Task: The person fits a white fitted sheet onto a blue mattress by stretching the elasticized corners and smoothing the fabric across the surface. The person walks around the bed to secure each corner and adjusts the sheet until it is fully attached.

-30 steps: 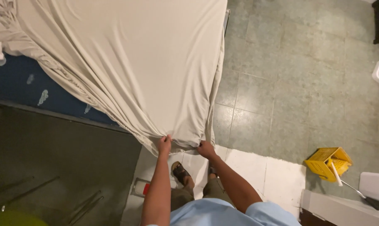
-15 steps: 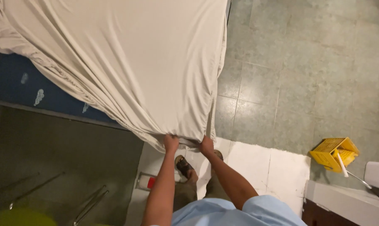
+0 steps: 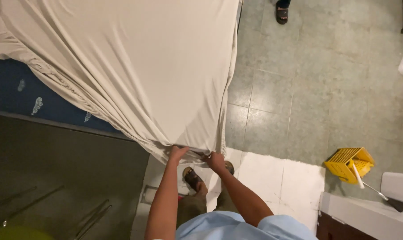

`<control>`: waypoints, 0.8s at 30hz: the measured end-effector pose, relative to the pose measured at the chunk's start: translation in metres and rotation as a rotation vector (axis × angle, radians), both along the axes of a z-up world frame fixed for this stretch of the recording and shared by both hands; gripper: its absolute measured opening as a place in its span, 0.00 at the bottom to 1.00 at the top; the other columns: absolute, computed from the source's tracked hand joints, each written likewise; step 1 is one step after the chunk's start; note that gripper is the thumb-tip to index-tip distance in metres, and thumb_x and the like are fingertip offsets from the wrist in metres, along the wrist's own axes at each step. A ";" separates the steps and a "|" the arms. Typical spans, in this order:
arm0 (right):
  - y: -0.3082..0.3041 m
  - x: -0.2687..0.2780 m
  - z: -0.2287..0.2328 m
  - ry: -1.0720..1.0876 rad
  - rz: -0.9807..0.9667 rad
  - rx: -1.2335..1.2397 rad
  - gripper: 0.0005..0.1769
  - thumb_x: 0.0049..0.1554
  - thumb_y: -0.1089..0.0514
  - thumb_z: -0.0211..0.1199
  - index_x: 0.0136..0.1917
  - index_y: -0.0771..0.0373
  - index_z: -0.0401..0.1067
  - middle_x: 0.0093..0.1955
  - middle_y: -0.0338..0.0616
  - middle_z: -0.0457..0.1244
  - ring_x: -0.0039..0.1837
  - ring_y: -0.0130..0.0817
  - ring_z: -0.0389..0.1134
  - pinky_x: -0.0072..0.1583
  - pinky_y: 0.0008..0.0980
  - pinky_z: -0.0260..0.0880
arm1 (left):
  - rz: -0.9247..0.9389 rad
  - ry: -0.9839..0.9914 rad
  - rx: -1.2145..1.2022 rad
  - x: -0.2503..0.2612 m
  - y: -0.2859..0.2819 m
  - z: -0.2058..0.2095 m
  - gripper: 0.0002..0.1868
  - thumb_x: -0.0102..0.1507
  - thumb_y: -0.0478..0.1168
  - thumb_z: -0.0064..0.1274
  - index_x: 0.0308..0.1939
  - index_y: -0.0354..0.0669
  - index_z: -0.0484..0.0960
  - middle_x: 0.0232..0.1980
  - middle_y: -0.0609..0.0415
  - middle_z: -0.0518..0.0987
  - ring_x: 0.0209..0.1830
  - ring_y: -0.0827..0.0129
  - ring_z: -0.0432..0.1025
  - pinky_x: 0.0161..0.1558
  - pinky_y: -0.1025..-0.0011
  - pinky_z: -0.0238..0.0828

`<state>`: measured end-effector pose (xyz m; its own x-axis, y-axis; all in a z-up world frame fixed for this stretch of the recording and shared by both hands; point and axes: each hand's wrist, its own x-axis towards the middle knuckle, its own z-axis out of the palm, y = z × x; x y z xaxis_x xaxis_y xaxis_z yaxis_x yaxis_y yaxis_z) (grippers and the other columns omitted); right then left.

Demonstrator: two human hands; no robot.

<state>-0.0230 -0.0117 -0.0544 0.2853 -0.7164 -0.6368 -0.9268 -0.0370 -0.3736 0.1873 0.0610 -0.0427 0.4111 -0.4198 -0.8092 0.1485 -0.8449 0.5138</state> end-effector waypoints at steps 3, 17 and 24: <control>0.006 -0.019 -0.018 -0.087 -0.047 -0.054 0.23 0.60 0.37 0.61 0.60 0.52 0.76 0.44 0.48 0.72 0.55 0.50 0.74 0.57 0.52 0.74 | 0.200 0.323 -0.072 -0.016 0.007 0.107 0.61 0.56 0.47 0.72 0.79 0.21 0.47 0.78 0.20 0.52 0.73 0.39 0.62 0.69 0.58 0.68; 0.032 -0.036 -0.105 -0.331 0.090 -0.103 0.18 0.59 0.46 0.56 0.38 0.59 0.77 0.32 0.53 0.67 0.39 0.52 0.71 0.44 0.44 0.68 | -0.047 -0.278 0.197 -0.036 0.026 0.013 0.25 0.64 0.46 0.58 0.59 0.34 0.76 0.58 0.37 0.71 0.59 0.42 0.74 0.56 0.49 0.73; 0.059 -0.030 -0.082 -0.271 0.038 0.088 0.12 0.60 0.47 0.57 0.50 0.50 0.79 0.37 0.47 0.71 0.45 0.50 0.74 0.50 0.47 0.73 | 0.330 -0.133 -0.029 -0.024 0.023 -0.007 0.38 0.59 0.47 0.57 0.70 0.33 0.66 0.64 0.30 0.73 0.65 0.38 0.71 0.58 0.44 0.71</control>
